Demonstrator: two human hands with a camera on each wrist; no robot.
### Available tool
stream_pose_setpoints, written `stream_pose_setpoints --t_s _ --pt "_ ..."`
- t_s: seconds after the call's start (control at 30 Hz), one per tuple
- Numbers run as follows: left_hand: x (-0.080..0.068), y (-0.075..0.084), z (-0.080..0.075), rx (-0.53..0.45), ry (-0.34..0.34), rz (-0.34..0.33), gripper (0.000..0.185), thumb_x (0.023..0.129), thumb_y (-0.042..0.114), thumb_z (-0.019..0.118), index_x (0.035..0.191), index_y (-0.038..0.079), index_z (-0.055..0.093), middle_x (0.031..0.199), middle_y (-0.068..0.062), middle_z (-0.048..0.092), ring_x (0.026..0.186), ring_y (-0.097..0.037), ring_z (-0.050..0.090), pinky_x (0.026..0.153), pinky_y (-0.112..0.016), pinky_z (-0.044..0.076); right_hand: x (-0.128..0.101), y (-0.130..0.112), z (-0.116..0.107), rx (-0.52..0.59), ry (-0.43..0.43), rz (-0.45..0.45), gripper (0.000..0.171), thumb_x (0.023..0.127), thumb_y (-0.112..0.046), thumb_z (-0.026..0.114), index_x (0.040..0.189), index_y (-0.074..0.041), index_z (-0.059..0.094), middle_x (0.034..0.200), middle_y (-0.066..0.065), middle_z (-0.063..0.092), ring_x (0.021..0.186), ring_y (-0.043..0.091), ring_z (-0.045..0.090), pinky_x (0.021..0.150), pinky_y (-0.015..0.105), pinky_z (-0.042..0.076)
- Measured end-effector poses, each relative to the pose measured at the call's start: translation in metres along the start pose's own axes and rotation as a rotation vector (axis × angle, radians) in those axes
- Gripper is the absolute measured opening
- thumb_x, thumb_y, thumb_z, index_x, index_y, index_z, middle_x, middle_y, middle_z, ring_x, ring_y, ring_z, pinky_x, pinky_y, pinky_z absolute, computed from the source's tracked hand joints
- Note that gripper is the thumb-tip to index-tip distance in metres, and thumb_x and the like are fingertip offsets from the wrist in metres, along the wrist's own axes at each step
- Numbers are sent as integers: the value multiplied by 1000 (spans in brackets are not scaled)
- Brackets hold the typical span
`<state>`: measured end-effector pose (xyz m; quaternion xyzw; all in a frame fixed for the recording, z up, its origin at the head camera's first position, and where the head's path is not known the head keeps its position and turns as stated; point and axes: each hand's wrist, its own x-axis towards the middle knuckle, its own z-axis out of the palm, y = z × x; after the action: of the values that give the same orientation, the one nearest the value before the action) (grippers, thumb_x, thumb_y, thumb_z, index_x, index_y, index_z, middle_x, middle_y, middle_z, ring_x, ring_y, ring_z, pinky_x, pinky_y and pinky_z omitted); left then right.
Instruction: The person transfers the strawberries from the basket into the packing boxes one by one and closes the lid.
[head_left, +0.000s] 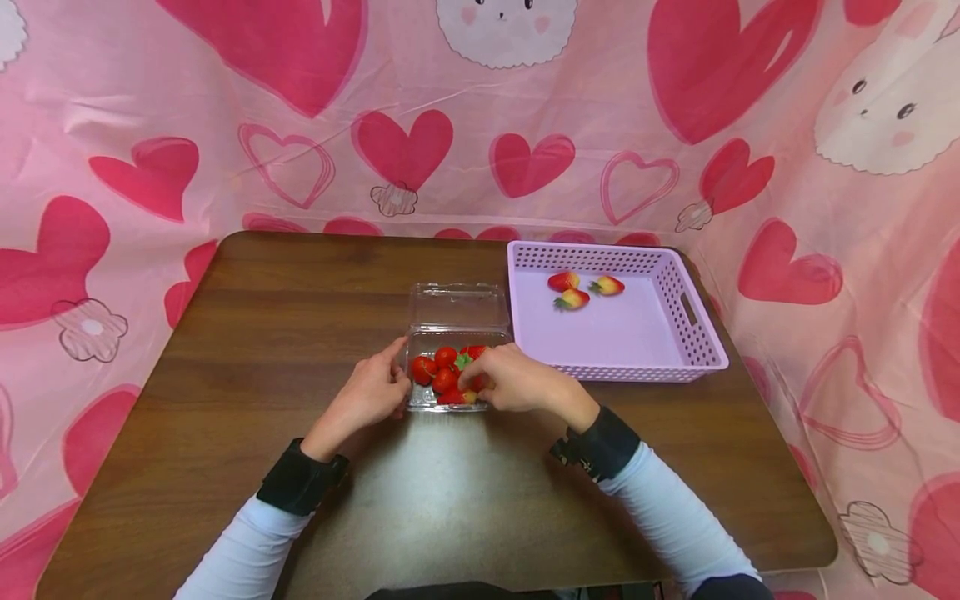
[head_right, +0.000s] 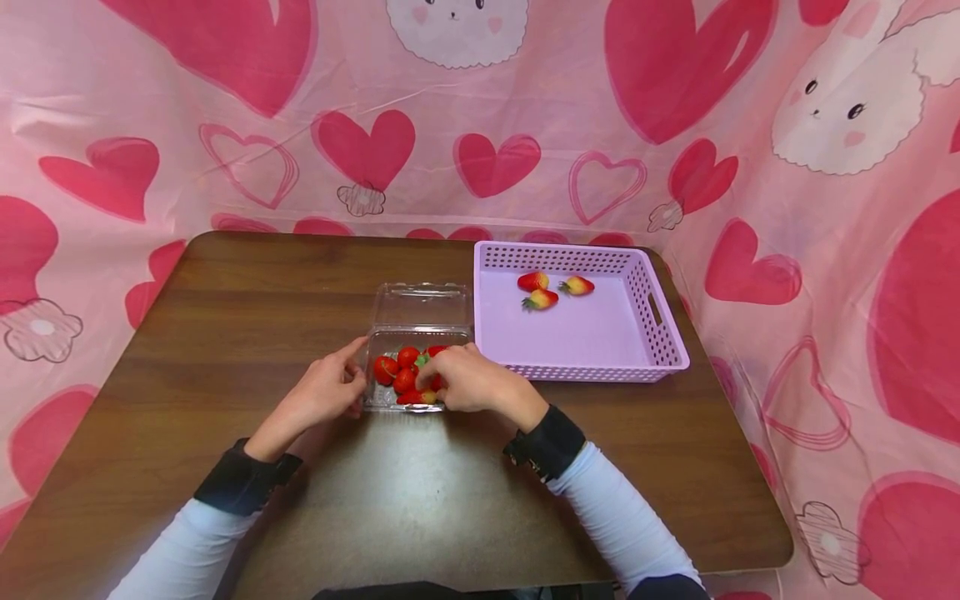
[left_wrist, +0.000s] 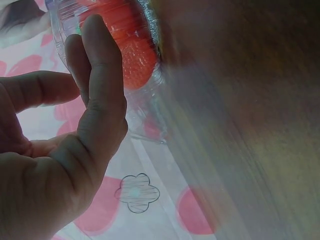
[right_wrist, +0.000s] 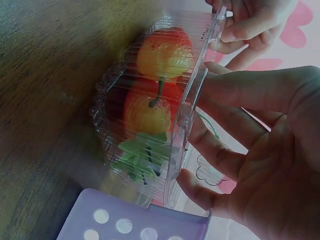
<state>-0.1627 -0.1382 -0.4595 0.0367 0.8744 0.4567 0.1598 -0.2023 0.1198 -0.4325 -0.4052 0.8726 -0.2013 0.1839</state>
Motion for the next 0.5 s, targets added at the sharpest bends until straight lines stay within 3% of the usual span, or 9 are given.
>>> stream_pose_setpoints --t_s 0.5 --pt "0 0 1 2 6 -7 73 100 2 60 166 3 26 79 -11 59 60 -27 63 60 -36 54 -1 -1 -1 11 6 -23 31 93 4 65 112 -12 83 98 2 75 71 17 54 62 30 45"
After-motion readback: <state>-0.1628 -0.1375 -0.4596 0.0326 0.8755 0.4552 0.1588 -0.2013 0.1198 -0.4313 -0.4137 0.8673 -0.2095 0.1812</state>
